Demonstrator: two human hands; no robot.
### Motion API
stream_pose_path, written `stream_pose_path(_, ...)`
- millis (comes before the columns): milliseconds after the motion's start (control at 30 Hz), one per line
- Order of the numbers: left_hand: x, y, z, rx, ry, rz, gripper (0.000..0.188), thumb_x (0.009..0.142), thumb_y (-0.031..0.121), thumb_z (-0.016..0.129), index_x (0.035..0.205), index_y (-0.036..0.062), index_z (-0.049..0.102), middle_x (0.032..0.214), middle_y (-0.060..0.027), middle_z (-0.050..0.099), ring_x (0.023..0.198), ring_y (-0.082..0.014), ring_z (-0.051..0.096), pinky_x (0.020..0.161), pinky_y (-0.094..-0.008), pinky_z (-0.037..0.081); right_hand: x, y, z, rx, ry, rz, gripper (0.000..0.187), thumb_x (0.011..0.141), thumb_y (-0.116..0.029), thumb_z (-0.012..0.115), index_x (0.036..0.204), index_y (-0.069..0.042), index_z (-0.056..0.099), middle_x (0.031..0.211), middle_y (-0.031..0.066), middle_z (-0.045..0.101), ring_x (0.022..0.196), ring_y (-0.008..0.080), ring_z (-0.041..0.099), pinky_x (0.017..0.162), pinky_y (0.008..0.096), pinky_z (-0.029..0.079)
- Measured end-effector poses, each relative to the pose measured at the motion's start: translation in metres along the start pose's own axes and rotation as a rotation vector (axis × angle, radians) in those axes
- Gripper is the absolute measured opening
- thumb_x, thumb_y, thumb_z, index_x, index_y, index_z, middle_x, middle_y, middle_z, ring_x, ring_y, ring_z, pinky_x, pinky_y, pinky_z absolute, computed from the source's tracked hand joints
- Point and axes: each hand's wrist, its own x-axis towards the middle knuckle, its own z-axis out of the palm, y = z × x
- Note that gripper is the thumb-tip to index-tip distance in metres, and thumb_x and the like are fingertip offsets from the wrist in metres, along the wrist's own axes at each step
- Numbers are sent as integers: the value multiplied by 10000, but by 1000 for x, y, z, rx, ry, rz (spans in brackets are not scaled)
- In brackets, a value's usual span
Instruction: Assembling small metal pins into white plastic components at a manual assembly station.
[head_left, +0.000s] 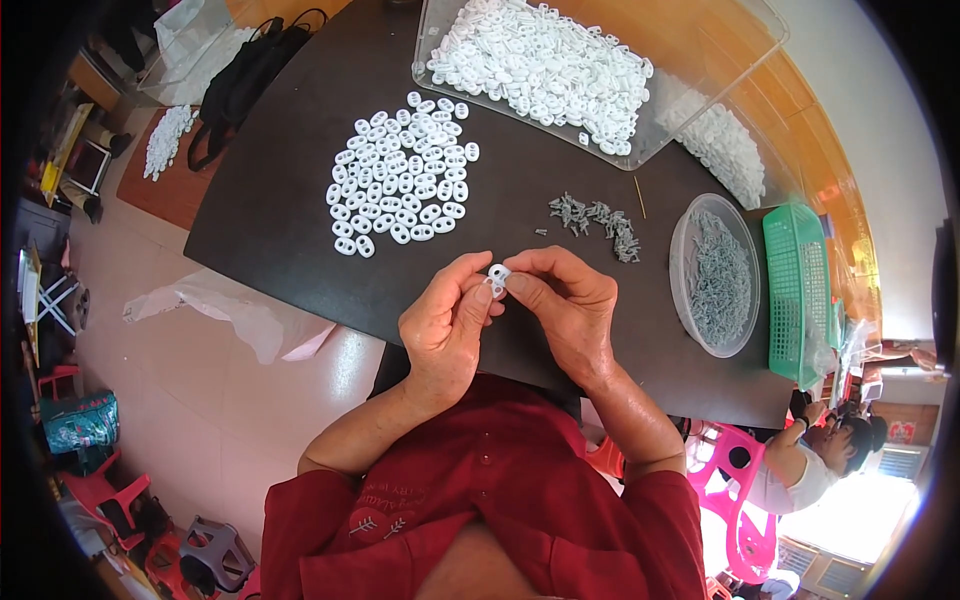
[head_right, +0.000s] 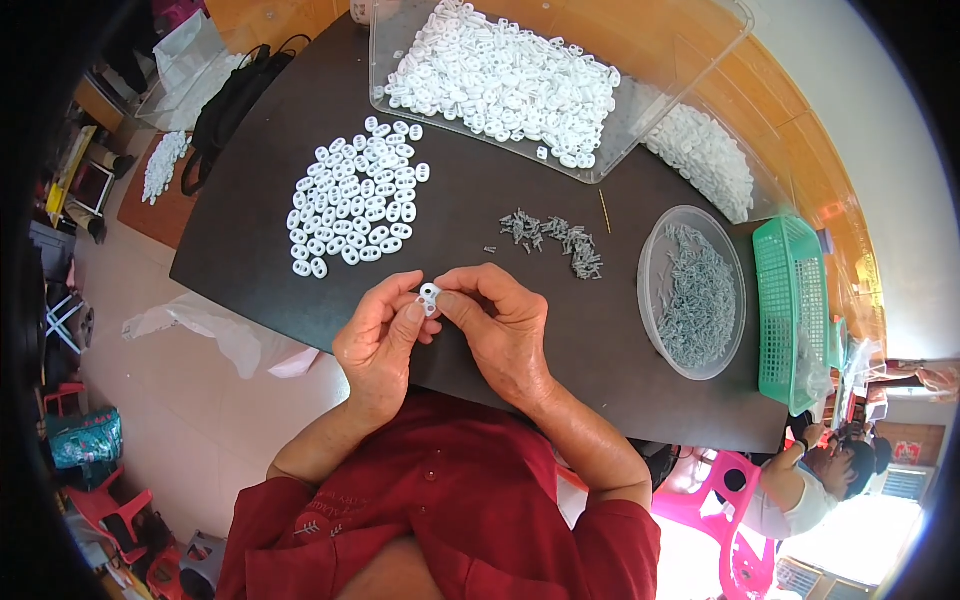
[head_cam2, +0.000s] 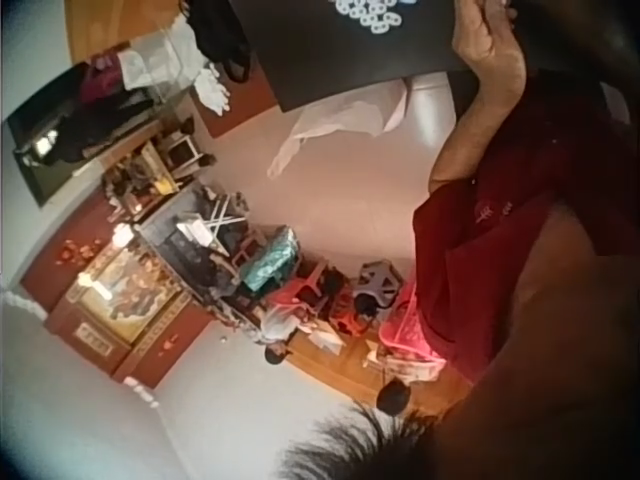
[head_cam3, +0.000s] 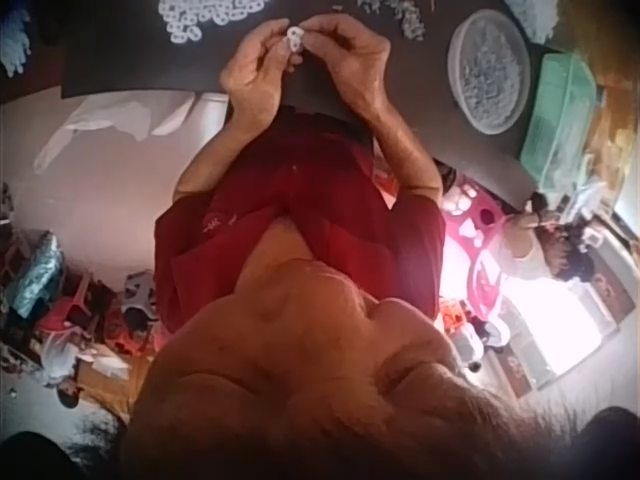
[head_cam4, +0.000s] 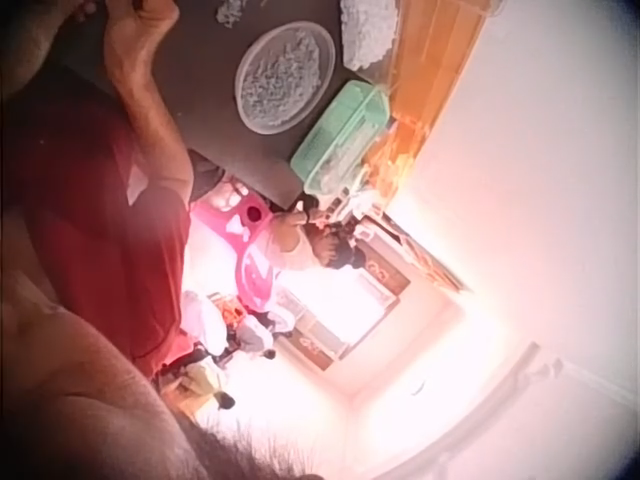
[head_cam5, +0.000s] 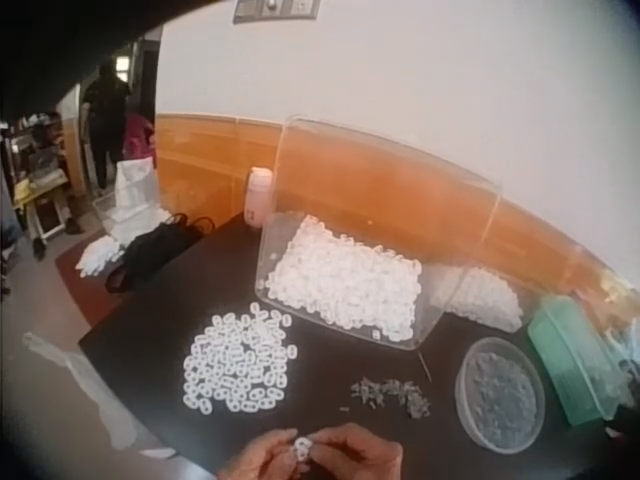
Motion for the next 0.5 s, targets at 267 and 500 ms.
stream_pose_path(267,0,2,9,-139,106,36,245,925,15,529,1164,-33,551,836,-42,601,699,-70,549,620,-191,471,-1,-3,4,-213,8,-137,120,838,48,609,953,25,638,869,40,606,783,82,577,700,216,471)
stream_pose_path(500,0,-2,7,-161,76,1,239,924,10,526,1155,-46,559,858,-43,604,719,-74,553,656,-200,477,-6,-4,9,-307,-17,-193,235,785,62,650,1008,1,606,919,57,578,755,101,579,668,229,475)
